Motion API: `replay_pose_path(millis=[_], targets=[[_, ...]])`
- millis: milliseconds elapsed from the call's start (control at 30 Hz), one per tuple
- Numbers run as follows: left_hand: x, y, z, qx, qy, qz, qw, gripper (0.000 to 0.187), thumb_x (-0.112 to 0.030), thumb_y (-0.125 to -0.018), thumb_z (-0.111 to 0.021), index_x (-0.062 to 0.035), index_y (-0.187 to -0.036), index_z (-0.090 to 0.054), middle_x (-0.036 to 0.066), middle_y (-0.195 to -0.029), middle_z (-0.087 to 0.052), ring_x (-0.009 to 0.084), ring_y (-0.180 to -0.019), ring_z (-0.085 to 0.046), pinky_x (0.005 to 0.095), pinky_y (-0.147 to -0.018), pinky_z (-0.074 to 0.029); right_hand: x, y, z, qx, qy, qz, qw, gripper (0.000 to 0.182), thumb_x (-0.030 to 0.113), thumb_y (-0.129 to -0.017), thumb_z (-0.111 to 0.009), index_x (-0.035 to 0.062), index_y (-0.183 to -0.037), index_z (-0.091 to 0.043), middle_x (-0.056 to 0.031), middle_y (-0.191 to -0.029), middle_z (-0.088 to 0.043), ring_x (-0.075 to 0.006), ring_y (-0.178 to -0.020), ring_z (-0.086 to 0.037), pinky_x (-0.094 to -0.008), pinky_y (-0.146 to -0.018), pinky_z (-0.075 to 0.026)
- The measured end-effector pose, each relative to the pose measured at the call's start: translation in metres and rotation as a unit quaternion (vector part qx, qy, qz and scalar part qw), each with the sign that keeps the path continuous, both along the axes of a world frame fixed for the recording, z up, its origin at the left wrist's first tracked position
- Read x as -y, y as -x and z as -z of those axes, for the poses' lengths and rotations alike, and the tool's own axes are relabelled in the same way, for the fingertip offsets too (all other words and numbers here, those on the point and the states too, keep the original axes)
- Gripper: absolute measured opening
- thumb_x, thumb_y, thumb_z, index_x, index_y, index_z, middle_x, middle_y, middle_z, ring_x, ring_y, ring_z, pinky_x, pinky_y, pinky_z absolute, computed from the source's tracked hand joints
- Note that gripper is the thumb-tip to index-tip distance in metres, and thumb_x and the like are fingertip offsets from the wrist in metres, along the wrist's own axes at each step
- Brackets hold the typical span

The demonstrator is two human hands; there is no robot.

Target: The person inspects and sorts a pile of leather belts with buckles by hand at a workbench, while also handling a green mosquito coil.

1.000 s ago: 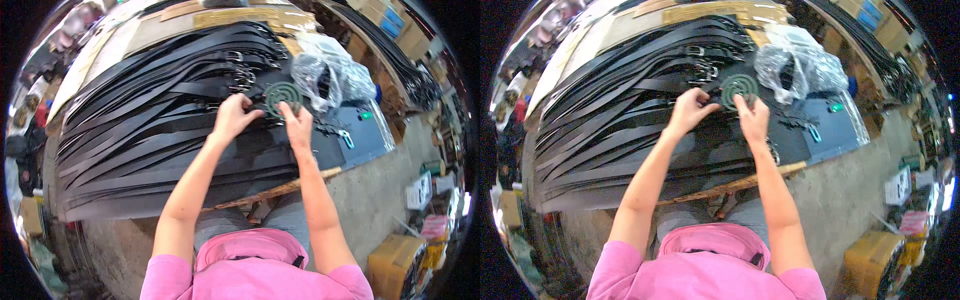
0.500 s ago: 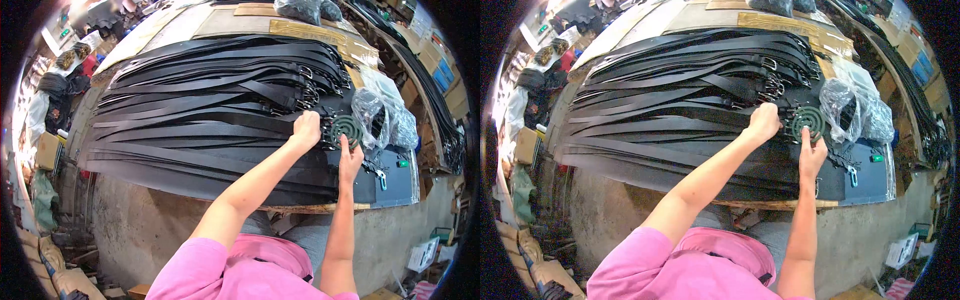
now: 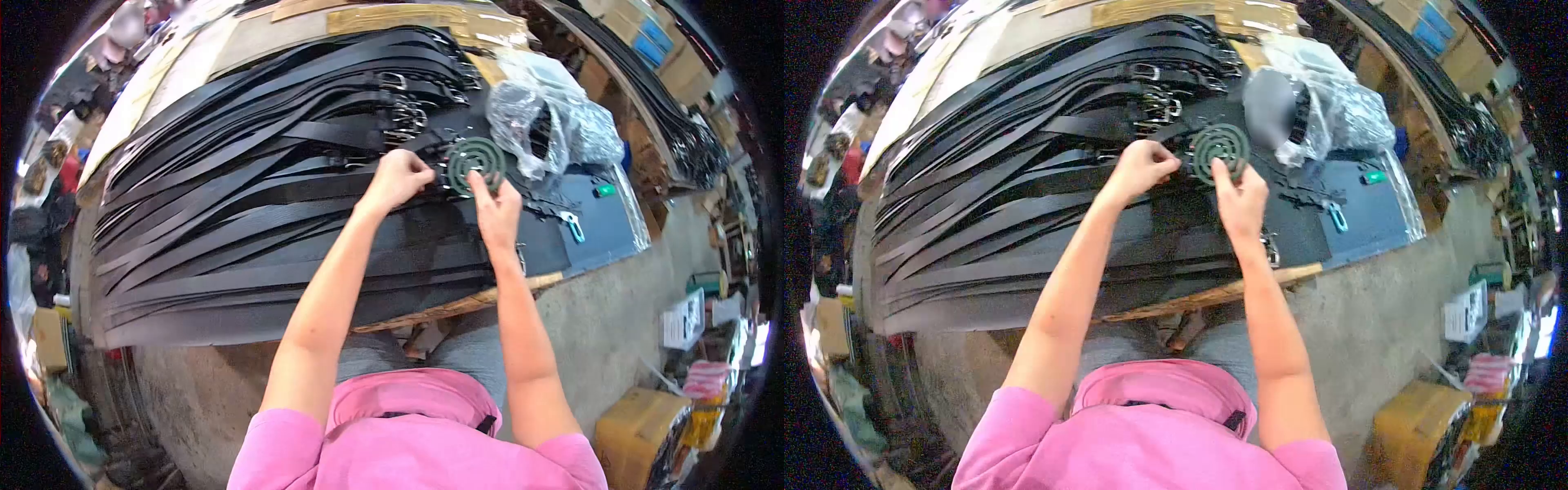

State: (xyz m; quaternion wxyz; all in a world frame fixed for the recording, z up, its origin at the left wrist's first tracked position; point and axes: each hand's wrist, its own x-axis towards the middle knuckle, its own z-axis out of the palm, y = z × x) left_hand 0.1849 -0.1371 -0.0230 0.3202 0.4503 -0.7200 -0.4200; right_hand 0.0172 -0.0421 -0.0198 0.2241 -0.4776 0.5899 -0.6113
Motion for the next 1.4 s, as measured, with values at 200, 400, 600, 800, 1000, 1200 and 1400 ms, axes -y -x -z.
replay_pose_path(millis=[200, 400, 600, 800, 1000, 1200, 1400], targets=[[-0.002, -0.004, 0.0, -0.004, -0.019, 0.007, 1.0, 0.024, -0.017, -0.085, -0.071, 0.0072, -0.086, -0.068, 0.008, -0.071, -0.067, 0.0129, -0.062, -0.064, 0.0277, -0.058, -0.052, -0.001, -0.003, 0.001, 0.02, 0.0, -0.018, 1.0, 0.014, 0.012, -0.091, -0.069, -0.0015, -0.094, -0.07, -0.0023, -0.082, -0.069, -0.0043, -0.072, -0.058, -0.0244, -0.064, -0.047], [-0.003, -0.004, 0.002, -0.01, -0.03, 0.004, 0.999, 0.023, -0.016, -0.087, -0.07, 0.0071, -0.087, -0.066, 0.007, -0.073, -0.066, 0.0119, -0.063, -0.062, 0.0274, -0.059, -0.051, 0.001, -0.003, 0.007, -0.035, 0.043, -0.033, 0.998, 0.011, 0.009, -0.087, -0.068, -0.0022, -0.089, -0.069, -0.013, -0.085, -0.069, -0.0194, -0.073, -0.068, -0.0313, -0.066, -0.05], [-0.004, -0.005, 0.004, -0.021, -0.028, 0.005, 0.999, 0.022, -0.015, -0.088, -0.069, 0.0064, -0.089, -0.066, 0.007, -0.073, -0.066, 0.0118, -0.063, -0.062, 0.0271, -0.059, -0.051, 0.002, 0.001, 0.01, -0.088, 0.019, -0.044, 0.995, 0.014, 0.009, -0.091, -0.069, -0.0033, -0.097, -0.069, -0.0045, -0.09, -0.067, -0.0059, -0.076, -0.061, -0.0242, -0.068, -0.049], [-0.005, -0.004, 0.006, -0.028, -0.023, -0.003, 0.999, 0.022, -0.016, -0.088, -0.069, 0.0063, -0.089, -0.066, 0.007, -0.072, -0.066, 0.0114, -0.063, -0.062, 0.0268, -0.058, -0.051, 0.001, -0.003, 0.006, -0.108, 0.03, -0.042, 0.993, 0.012, 0.008, -0.09, -0.069, -0.0033, -0.094, -0.07, -0.0072, -0.088, -0.067, -0.0087, -0.075, -0.063, -0.0256, -0.066, -0.05], [-0.005, -0.005, 0.004, -0.026, -0.015, -0.003, 1.0, 0.024, -0.016, -0.086, -0.07, 0.0072, -0.087, -0.066, 0.009, -0.072, -0.067, 0.0125, -0.062, -0.063, 0.0277, -0.058, -0.051, 0.0, -0.005, 0.0, -0.116, 0.034, -0.034, 0.992, 0.012, 0.01, -0.086, -0.069, -0.0016, -0.087, -0.069, -0.0135, -0.083, -0.067, -0.0241, -0.071, -0.065, -0.0348, -0.066, -0.049], [-0.008, -0.005, 0.004, -0.05, -0.024, -0.016, 0.998, 0.023, -0.015, -0.083, -0.071, 0.0078, -0.085, -0.067, 0.01, -0.072, -0.068, 0.0135, -0.063, -0.065, 0.0281, -0.06, -0.051, 0.0, -0.004, 0.001, -0.132, 0.04, -0.036, 0.99, 0.01, 0.009, -0.085, -0.069, -0.0013, -0.088, -0.069, -0.0141, -0.086, -0.068, -0.0254, -0.074, -0.066, -0.0351, -0.068, -0.05], [-0.018, -0.018, 0.009, -0.088, -0.018, -0.053, 0.995, 0.022, -0.016, -0.085, -0.071, 0.0049, -0.088, -0.067, 0.007, -0.074, -0.066, 0.0115, -0.067, -0.061, 0.0277, -0.062, -0.05, -0.007, -0.005, -0.006, -0.093, 0.044, -0.043, 0.994, 0.011, 0.007, -0.086, -0.071, -0.0014, -0.093, -0.07, -0.0102, -0.089, -0.069, -0.017, -0.081, -0.065, -0.0299, -0.075, -0.049]])
